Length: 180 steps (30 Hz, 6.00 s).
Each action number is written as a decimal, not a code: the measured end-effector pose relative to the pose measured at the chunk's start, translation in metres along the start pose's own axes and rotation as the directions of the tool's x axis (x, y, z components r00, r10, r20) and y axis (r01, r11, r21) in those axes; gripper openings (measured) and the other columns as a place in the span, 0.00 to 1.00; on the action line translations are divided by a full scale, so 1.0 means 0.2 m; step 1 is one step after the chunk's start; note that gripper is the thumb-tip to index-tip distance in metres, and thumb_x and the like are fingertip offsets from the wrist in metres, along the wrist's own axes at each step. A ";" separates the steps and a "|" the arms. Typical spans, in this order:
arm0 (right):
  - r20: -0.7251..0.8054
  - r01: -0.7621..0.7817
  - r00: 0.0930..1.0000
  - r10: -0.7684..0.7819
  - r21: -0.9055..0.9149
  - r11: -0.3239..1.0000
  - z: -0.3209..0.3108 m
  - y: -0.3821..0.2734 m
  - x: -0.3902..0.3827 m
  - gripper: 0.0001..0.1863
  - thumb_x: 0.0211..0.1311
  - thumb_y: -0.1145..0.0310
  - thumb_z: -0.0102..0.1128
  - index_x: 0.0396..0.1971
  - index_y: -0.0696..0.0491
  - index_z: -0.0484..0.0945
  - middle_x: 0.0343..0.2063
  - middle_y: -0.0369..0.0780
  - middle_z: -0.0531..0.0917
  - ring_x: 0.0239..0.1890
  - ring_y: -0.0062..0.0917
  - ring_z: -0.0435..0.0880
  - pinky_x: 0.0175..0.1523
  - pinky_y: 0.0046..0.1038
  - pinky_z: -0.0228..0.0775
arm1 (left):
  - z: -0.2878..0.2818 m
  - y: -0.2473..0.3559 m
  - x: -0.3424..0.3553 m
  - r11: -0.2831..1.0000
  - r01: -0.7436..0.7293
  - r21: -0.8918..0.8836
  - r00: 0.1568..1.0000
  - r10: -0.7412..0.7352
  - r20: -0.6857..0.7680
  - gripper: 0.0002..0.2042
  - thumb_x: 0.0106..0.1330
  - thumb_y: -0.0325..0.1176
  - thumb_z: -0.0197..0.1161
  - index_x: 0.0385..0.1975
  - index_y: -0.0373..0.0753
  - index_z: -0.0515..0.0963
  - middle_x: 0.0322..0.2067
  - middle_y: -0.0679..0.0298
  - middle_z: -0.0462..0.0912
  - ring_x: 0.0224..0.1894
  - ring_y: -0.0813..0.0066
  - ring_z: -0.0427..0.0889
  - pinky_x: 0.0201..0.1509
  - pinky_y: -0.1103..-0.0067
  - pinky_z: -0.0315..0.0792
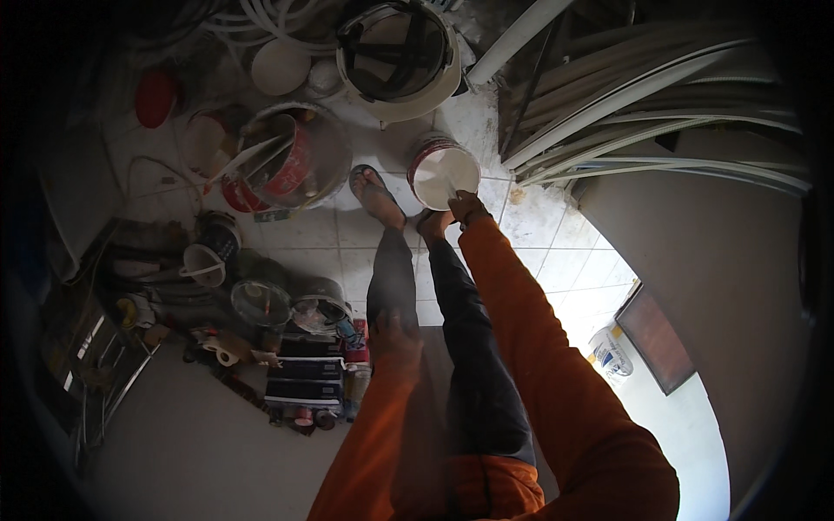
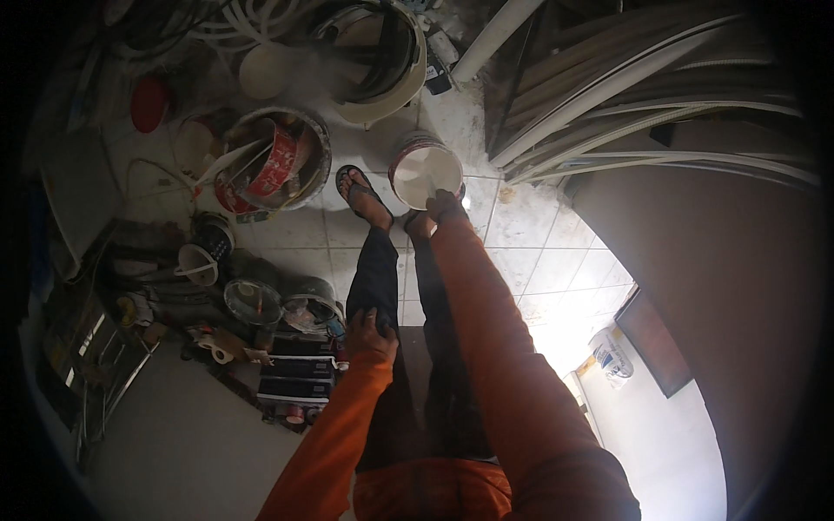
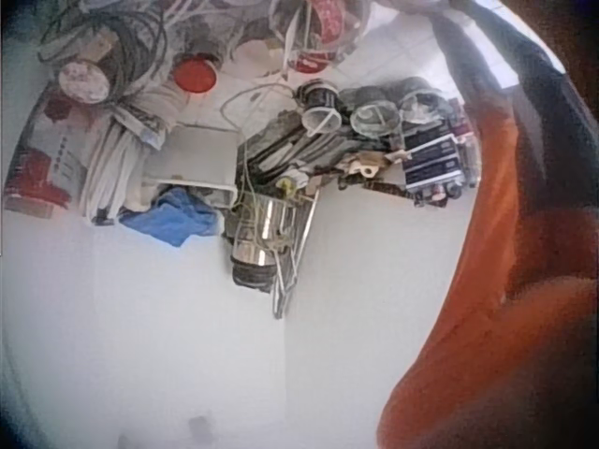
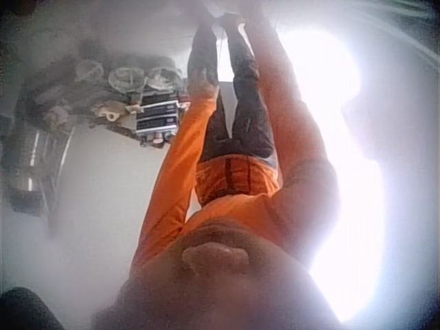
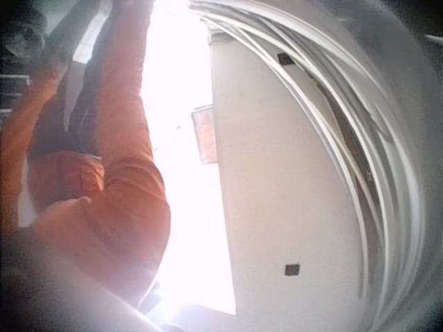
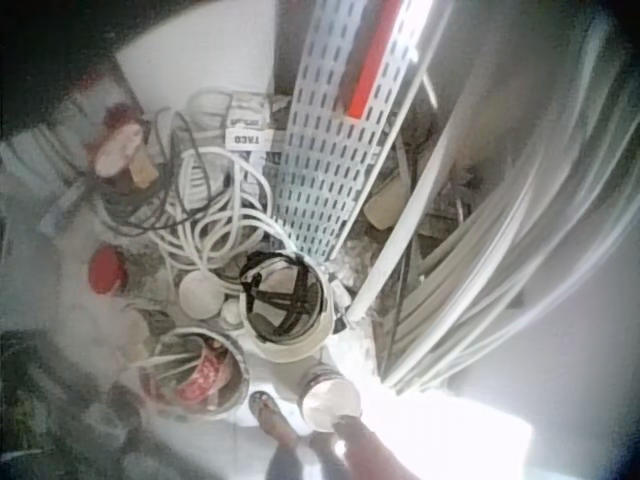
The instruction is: The person pours liquid from a small yellow cup into a white paint bucket and stirs the contents with a stick. They handle multiple paint buckets and lids in a cluttered workspace.
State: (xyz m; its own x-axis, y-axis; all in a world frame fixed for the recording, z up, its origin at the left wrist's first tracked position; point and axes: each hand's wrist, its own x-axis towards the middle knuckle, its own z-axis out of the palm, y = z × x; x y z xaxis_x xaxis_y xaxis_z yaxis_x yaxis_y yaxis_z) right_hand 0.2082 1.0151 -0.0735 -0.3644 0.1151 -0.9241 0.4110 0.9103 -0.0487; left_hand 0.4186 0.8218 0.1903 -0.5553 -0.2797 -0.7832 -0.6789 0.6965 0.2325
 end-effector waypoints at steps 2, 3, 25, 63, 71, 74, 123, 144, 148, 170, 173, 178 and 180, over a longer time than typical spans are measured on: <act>0.270 -0.140 0.961 0.066 0.266 0.954 0.05 -0.29 -0.18 0.32 0.62 0.51 0.57 0.65 0.49 0.74 0.59 0.53 0.79 0.62 0.48 0.78 0.66 0.41 0.71 | -0.04 -0.13 -0.05 0.994 0.068 0.086 0.997 -0.065 -0.036 0.26 0.60 0.43 0.67 0.58 0.40 0.75 0.62 0.51 0.72 0.64 0.45 0.71 0.66 0.53 0.67; 0.364 -0.250 0.925 0.108 0.371 0.894 -0.06 -0.32 -0.26 0.32 0.62 0.52 0.56 0.65 0.49 0.74 0.60 0.53 0.79 0.62 0.49 0.78 0.66 0.41 0.71 | -0.04 -0.10 -0.05 0.993 0.054 0.102 0.998 -0.051 -0.039 0.26 0.60 0.42 0.68 0.57 0.40 0.75 0.62 0.51 0.73 0.64 0.45 0.71 0.67 0.53 0.67; -0.101 0.067 0.991 -0.083 -0.147 0.987 -0.05 0.06 0.17 0.36 0.62 0.49 0.60 0.70 0.45 0.68 0.58 0.46 0.81 0.44 0.40 0.87 0.28 0.39 0.83 | 0.09 0.01 0.01 0.999 0.014 0.045 1.000 -0.013 -0.020 0.29 0.53 0.39 0.69 0.59 0.45 0.76 0.63 0.50 0.72 0.64 0.44 0.71 0.68 0.51 0.65; 0.250 0.164 0.963 -0.101 -0.245 0.956 0.04 -0.33 -0.08 0.34 0.60 0.52 0.54 0.68 0.44 0.72 0.65 0.47 0.75 0.66 0.42 0.75 0.71 0.38 0.65 | 0.02 -0.04 -0.04 0.992 0.122 0.020 0.990 -0.120 -0.070 0.17 0.64 0.40 0.61 0.50 0.42 0.81 0.60 0.54 0.74 0.63 0.41 0.71 0.63 0.50 0.70; 0.230 0.149 0.969 -0.091 -0.252 0.956 -0.06 -0.23 -0.01 0.36 0.61 0.50 0.57 0.70 0.44 0.69 0.64 0.47 0.77 0.60 0.44 0.81 0.67 0.41 0.70 | 0.01 0.01 0.00 0.992 0.121 0.023 0.991 -0.119 -0.066 0.17 0.64 0.41 0.60 0.51 0.44 0.81 0.60 0.57 0.75 0.62 0.42 0.72 0.63 0.50 0.70; 0.098 -0.058 0.994 0.058 0.000 0.998 0.03 -0.31 -0.20 0.35 0.62 0.49 0.56 0.70 0.43 0.69 0.64 0.49 0.76 0.64 0.44 0.77 0.65 0.41 0.72 | 0.00 -0.05 -0.06 0.987 0.146 0.062 0.986 -0.140 -0.091 0.17 0.65 0.41 0.60 0.51 0.45 0.81 0.60 0.58 0.75 0.61 0.42 0.73 0.62 0.49 0.70; 0.145 -0.056 0.988 0.054 0.013 0.998 0.11 -0.18 -0.05 0.19 0.66 0.59 0.55 0.51 0.54 0.76 0.28 0.45 0.82 0.22 0.35 0.83 0.27 0.39 0.78 | 0.06 -0.07 -0.05 0.977 0.214 -0.008 0.977 -0.214 0.001 0.21 0.61 0.41 0.61 0.56 0.49 0.80 0.65 0.56 0.73 0.65 0.46 0.71 0.68 0.52 0.68; 0.162 0.040 0.987 -0.023 -0.103 0.994 -0.04 -0.06 0.17 0.22 0.67 0.53 0.55 0.49 0.57 0.79 0.26 0.47 0.85 0.23 0.37 0.86 0.32 0.44 0.79 | 0.09 -0.01 0.00 0.994 0.089 -0.062 0.971 -0.100 -0.219 0.15 0.60 0.35 0.63 0.46 0.41 0.82 0.57 0.53 0.77 0.58 0.44 0.75 0.53 0.50 0.72; 0.065 0.020 0.998 -0.019 -0.009 1.000 0.18 -0.25 -0.08 0.23 0.68 0.52 0.55 0.48 0.58 0.78 0.27 0.48 0.84 0.19 0.38 0.84 0.26 0.43 0.77 | 0.05 -0.12 -0.09 0.987 0.162 0.002 0.960 -0.157 -0.232 0.15 0.59 0.35 0.63 0.46 0.41 0.82 0.56 0.52 0.77 0.58 0.43 0.75 0.54 0.51 0.72; 0.061 0.000 0.997 0.046 -0.592 0.806 -0.22 0.00 0.10 0.21 0.68 0.61 0.50 0.57 0.51 0.77 0.57 0.52 0.81 0.59 0.48 0.81 0.62 0.47 0.73 | 0.02 0.07 0.05 0.987 0.161 -0.005 0.987 -0.161 0.014 0.21 0.62 0.42 0.60 0.56 0.50 0.81 0.65 0.58 0.73 0.66 0.46 0.71 0.66 0.53 0.68; 0.060 0.094 0.996 -0.073 -0.542 0.835 -0.08 -0.15 -0.07 0.22 0.67 0.61 0.50 0.58 0.53 0.77 0.57 0.52 0.81 0.60 0.48 0.81 0.63 0.45 0.73 | 0.03 -0.03 -0.03 0.973 0.225 0.041 0.974 -0.225 -0.001 0.21 0.62 0.42 0.60 0.56 0.50 0.81 0.65 0.59 0.73 0.66 0.46 0.71 0.66 0.53 0.69; 0.115 0.033 0.992 0.050 -0.622 0.782 -0.08 -0.12 0.02 0.22 0.67 0.61 0.51 0.57 0.54 0.75 0.57 0.51 0.82 0.59 0.46 0.81 0.62 0.45 0.74 | 0.07 0.02 -0.01 0.983 0.179 0.040 0.983 -0.177 -0.035 0.21 0.62 0.41 0.60 0.56 0.50 0.81 0.64 0.59 0.73 0.66 0.46 0.71 0.66 0.52 0.68; 0.079 0.077 0.996 -0.040 -0.538 0.840 -0.14 -0.09 -0.02 0.21 0.67 0.61 0.52 0.56 0.54 0.76 0.57 0.51 0.82 0.59 0.46 0.81 0.62 0.44 0.74 | 0.07 0.01 -0.01 0.981 0.196 0.017 0.980 -0.195 -0.035 0.20 0.62 0.40 0.60 0.55 0.49 0.81 0.65 0.59 0.73 0.66 0.46 0.71 0.66 0.52 0.68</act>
State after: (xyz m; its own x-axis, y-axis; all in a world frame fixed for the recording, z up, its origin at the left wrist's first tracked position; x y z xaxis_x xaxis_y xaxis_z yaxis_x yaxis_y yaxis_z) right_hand 0.1791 1.0095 -0.0589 -0.3136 0.0466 -0.9484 -0.1319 0.9870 0.0922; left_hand 0.4256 0.8335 0.1845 -0.4288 -0.4332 -0.7928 -0.7660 0.6396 0.0648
